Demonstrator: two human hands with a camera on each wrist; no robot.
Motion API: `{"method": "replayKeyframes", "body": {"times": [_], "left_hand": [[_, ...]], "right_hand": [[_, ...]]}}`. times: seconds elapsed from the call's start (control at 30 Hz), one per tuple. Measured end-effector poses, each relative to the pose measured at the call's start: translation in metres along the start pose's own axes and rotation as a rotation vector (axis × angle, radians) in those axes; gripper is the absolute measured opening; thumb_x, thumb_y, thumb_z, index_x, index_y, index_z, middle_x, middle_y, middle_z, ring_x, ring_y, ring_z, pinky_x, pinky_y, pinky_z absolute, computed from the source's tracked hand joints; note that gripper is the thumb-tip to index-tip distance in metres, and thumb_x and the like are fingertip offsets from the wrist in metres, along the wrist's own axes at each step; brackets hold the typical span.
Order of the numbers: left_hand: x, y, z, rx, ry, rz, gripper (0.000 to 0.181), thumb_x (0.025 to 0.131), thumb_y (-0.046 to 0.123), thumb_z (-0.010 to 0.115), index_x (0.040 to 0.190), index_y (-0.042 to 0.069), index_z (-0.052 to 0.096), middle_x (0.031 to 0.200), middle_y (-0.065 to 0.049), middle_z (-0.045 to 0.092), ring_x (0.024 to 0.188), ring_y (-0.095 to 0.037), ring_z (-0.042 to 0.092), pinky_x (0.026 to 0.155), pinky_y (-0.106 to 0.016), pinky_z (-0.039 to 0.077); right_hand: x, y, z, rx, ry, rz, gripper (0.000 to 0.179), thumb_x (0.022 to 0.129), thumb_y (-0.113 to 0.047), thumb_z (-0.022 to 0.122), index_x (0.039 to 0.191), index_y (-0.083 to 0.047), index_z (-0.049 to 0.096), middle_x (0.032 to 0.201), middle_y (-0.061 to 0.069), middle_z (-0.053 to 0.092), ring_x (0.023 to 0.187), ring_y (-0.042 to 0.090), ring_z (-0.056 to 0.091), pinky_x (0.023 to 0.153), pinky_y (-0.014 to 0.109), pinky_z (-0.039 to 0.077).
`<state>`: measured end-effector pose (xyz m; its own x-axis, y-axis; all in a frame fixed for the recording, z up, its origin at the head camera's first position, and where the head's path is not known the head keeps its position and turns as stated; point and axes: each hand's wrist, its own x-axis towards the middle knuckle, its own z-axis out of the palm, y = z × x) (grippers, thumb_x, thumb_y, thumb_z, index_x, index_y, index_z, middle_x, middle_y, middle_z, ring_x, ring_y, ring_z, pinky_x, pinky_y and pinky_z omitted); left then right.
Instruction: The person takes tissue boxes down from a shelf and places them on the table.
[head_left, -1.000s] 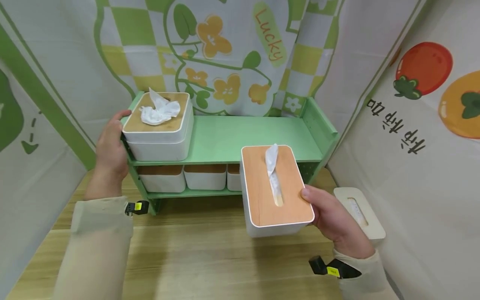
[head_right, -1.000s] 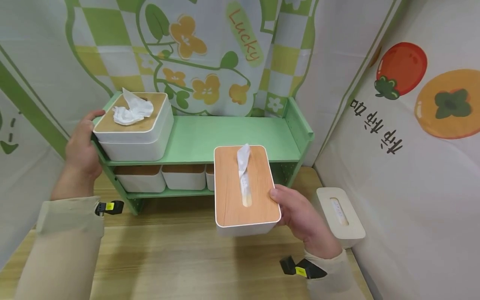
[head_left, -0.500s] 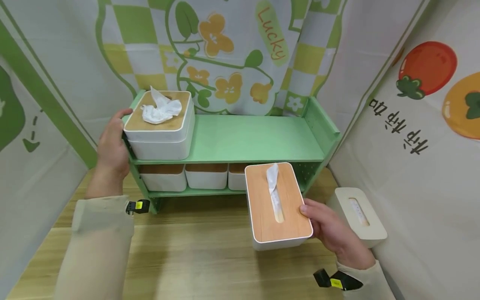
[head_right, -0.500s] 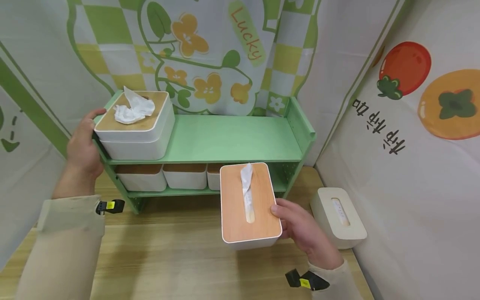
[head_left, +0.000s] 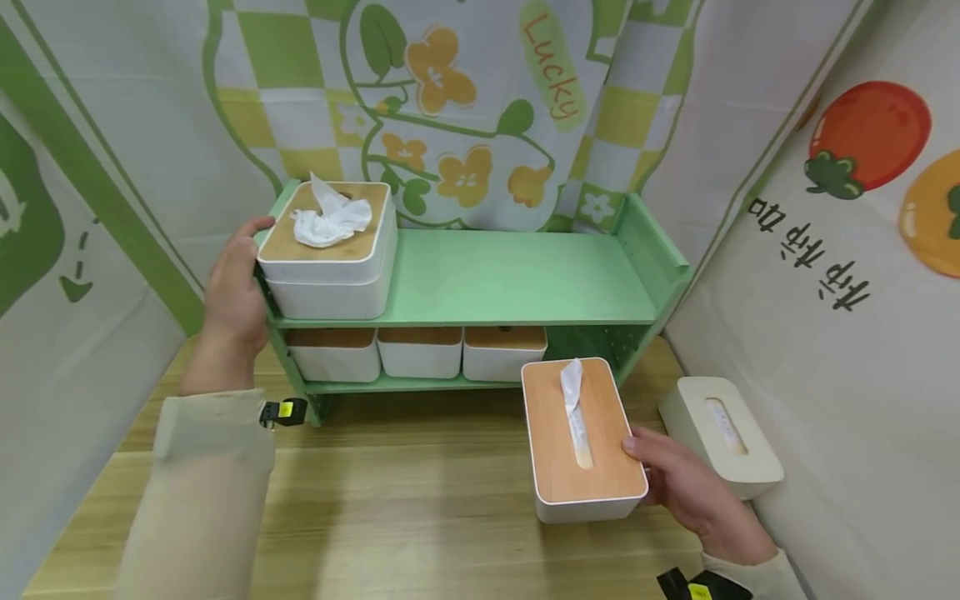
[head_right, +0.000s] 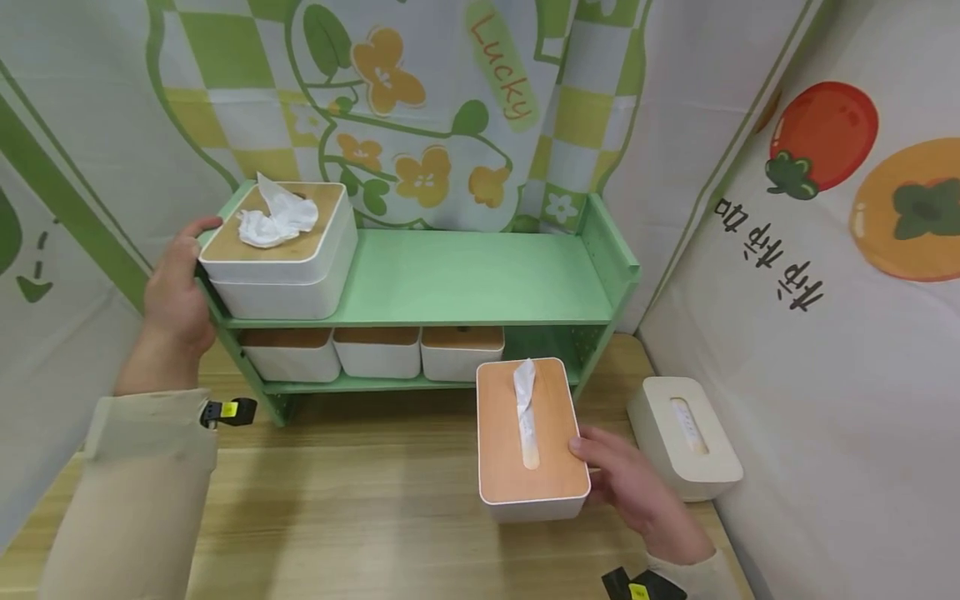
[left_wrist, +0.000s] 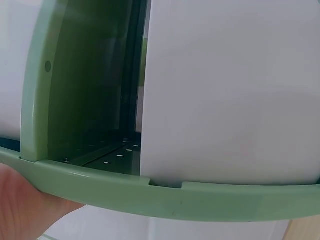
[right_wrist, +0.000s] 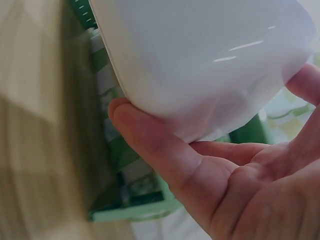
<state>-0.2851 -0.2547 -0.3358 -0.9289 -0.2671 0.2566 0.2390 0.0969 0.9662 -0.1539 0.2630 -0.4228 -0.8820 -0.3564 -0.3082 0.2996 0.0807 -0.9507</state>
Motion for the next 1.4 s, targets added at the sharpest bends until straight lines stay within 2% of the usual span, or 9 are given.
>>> {"method": "replayKeyframes", "body": {"times": [0.27,0.43,0.67,0.87,1.03,1.13,1.4], "left_hand": [[0.002,0.001,0.002,0.023,-0.02,0.016,0.05,0.105,0.035,0.023,0.149,0.027,0.046,0.159,0.005,0.028,0.139,-0.018,0.024,0.115,-0.041,0.016],[0.002,-0.001,0.002,0.015,-0.021,0.016,0.051,0.105,0.034,0.023,0.15,0.024,0.046,0.16,0.004,0.026,0.14,-0.018,0.022,0.115,-0.039,0.014],[0.003,-0.002,0.002,-0.004,-0.011,0.019,0.051,0.105,0.033,0.023,0.149,0.022,0.047,0.16,0.001,0.028,0.139,-0.018,0.023,0.114,-0.037,0.015],[0.002,-0.002,0.001,-0.02,-0.016,0.011,0.051,0.105,0.033,0.024,0.149,0.022,0.046,0.159,0.001,0.028,0.138,-0.019,0.024,0.114,-0.038,0.016],[0.002,-0.001,0.001,-0.017,-0.016,0.014,0.051,0.105,0.033,0.023,0.149,0.021,0.046,0.159,0.001,0.028,0.138,-0.018,0.024,0.114,-0.037,0.016],[0.003,0.0,0.0,-0.013,-0.017,0.017,0.051,0.105,0.034,0.023,0.149,0.022,0.046,0.159,0.001,0.028,0.139,-0.018,0.023,0.114,-0.038,0.015],[0.001,0.0,-0.003,0.038,-0.017,-0.006,0.052,0.106,0.036,0.022,0.151,0.024,0.044,0.161,0.004,0.025,0.141,-0.017,0.02,0.115,-0.038,0.012]], "right_hand": [[0.0,0.042,-0.011,0.054,-0.006,0.056,0.067,0.105,-0.028,0.044,0.15,0.014,0.019,0.108,0.021,0.069,0.087,0.031,0.071,0.07,0.041,0.057],[0.0,0.06,-0.014,0.077,0.019,0.078,0.067,0.104,-0.028,0.045,0.149,0.015,0.018,0.109,0.021,0.069,0.088,0.032,0.07,0.071,0.044,0.057],[0.002,0.069,-0.018,0.073,0.047,0.092,0.069,0.104,-0.03,0.047,0.151,0.012,0.017,0.113,0.021,0.068,0.092,0.032,0.07,0.074,0.046,0.057],[0.005,0.083,-0.022,0.063,0.015,0.078,0.065,0.105,-0.026,0.046,0.15,0.013,0.018,0.11,0.021,0.069,0.095,0.034,0.069,0.076,0.046,0.056],[0.01,0.093,-0.02,0.06,0.034,0.072,0.067,0.104,-0.024,0.05,0.15,0.012,0.018,0.105,0.02,0.07,0.093,0.034,0.069,0.076,0.047,0.056],[0.014,0.094,-0.016,0.069,0.048,0.075,0.068,0.103,-0.025,0.052,0.15,0.01,0.018,0.104,0.02,0.07,0.092,0.033,0.07,0.075,0.046,0.056],[0.023,0.094,-0.009,0.057,0.025,0.085,0.069,0.104,-0.029,0.051,0.15,0.01,0.02,0.107,0.021,0.07,0.094,0.033,0.069,0.076,0.044,0.056]]}}
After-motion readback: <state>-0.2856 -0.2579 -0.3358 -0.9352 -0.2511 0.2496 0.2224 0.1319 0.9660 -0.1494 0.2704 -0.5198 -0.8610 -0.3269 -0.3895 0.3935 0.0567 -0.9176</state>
